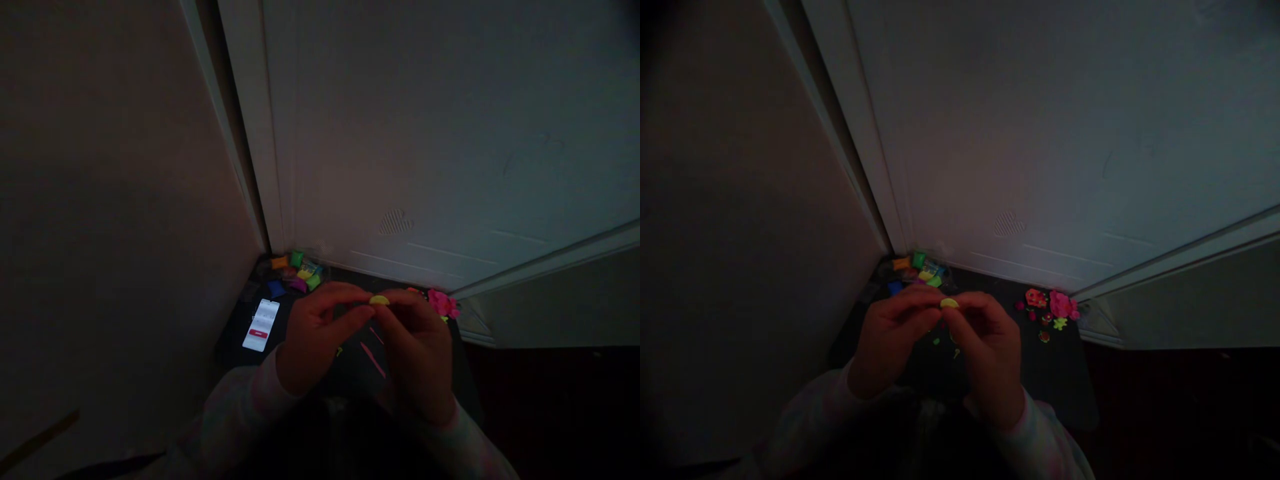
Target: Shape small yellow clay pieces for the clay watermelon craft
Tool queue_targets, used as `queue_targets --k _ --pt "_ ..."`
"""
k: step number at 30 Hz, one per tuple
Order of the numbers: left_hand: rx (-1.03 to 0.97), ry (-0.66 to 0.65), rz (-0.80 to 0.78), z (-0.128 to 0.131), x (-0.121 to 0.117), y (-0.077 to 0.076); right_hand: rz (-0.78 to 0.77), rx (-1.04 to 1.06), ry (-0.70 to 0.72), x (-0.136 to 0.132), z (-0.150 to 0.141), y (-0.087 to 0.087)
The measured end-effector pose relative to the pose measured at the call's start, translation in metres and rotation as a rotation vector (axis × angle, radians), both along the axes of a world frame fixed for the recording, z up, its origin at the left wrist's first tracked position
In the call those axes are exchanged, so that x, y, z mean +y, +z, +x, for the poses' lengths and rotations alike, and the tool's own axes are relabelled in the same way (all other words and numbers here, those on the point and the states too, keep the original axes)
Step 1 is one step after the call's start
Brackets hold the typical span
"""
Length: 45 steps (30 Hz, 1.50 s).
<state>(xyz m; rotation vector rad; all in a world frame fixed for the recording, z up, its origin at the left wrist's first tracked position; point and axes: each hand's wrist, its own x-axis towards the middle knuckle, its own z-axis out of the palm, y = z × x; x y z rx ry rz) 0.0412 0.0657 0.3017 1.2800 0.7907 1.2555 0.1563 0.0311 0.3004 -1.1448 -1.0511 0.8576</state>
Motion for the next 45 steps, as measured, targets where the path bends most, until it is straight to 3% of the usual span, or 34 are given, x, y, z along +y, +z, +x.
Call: queue_targets --k 5,13,19,26,30,40,45 --pt "-0.076 -0.052 -0.126 -0.001 0.001 -0.003 0.029 -0.037 0.057 -0.001 0.003 0.002" --pt "0.044 0.084 0.092 0.001 -0.004 0.000 -0.018 -0.120 0.019 0.000 0.002 0.006" --pt "0.066 0.035 -0.002 0.002 0.000 -0.001 0.041 -0.191 -0.024 -0.004 -0.002 0.006" --pt "0.082 0.090 0.052 0.003 -0.004 -0.002 0.079 -0.078 -0.081 -0.005 -0.006 0.000" --pt "0.092 0.093 0.061 0.002 -0.005 -0.002 0.083 -0.028 -0.040 -0.005 -0.006 -0.001" --pt "0.082 0.139 0.072 0.003 -0.008 -0.005 0.075 -0.144 -0.087 -0.002 -0.008 0.002" --pt "0.126 0.109 0.059 -0.001 -0.006 -0.002 0.085 -0.261 -0.041 -0.005 -0.004 0.005"
